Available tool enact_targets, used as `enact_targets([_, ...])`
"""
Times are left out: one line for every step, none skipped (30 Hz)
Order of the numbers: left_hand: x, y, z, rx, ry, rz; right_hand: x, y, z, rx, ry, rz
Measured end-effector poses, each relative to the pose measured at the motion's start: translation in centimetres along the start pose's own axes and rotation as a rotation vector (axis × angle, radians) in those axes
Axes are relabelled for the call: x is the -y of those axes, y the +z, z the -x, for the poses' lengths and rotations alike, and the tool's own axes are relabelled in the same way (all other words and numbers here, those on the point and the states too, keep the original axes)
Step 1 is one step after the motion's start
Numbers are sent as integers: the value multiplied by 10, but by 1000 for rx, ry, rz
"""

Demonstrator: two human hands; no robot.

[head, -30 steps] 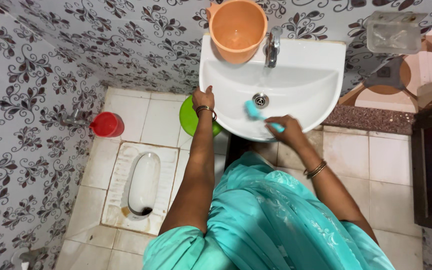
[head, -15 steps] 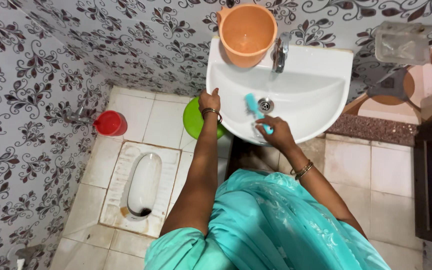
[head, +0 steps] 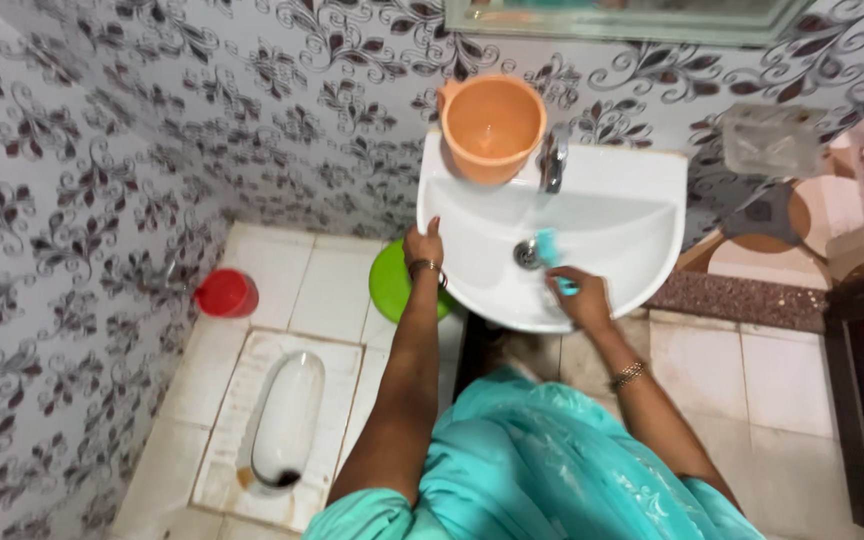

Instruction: The person cleans a sink using a blue brush, scrubbing the basin and around the drain while holding the edge of the sink.

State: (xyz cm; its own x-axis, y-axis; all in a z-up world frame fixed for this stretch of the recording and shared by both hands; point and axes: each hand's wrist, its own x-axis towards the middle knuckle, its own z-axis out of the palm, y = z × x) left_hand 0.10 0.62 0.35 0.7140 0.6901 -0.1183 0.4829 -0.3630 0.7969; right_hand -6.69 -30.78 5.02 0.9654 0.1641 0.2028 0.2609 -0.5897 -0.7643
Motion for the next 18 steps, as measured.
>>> enact_targets([-1,1,1,3,-21,2,5,15,-4,-1,-89,-88])
enact_targets([-2,0,1,7,-42,4,13,27,-5,-7,-141,-136])
enact_targets([-1,0,1,8,-69,8,22,35,-3,-7,-195,-183])
enact_targets([0,2,2,5,-57,0,27,33,2,27,-103,-208])
enact_targets([2,3,2,-3,-47,-10,34,32,10,66,-13,-237])
enact_targets([1,3,-1,-11,-37,-19,40,29,15,105,76,-266])
enact_targets([0,3,-3,-5,-43,-27,41,16,20,159,82,-213])
enact_targets([-1,3,-4,1,-48,-34,39,-4,24,213,89,-159])
enact_targets([-1,3,-2,10,-59,-42,36,-25,26,269,99,-102])
enact_targets([-2,3,0,45,-89,-21,33,-47,27,248,63,22])
enact_targets([-3,1,0,78,-119,-4,31,-68,27,227,26,142])
enact_targets([-4,-1,1,111,-149,14,29,-87,29,133,64,318])
enact_targets([-4,-2,1,87,-122,2,29,-100,28,34,98,492])
enact_targets([-4,-2,1,62,-96,-11,29,-106,27,-27,45,486])
enact_targets([-4,-2,2,39,-68,-24,26,-110,28,-90,-6,481])
enact_targets([-5,-1,1,41,-72,-15,23,-111,29,-152,-56,474])
enact_targets([-4,-2,1,43,-77,-8,21,-102,32,-80,-7,426])
enact_targets([-5,-2,1,46,-82,-1,21,-86,34,-8,41,377])
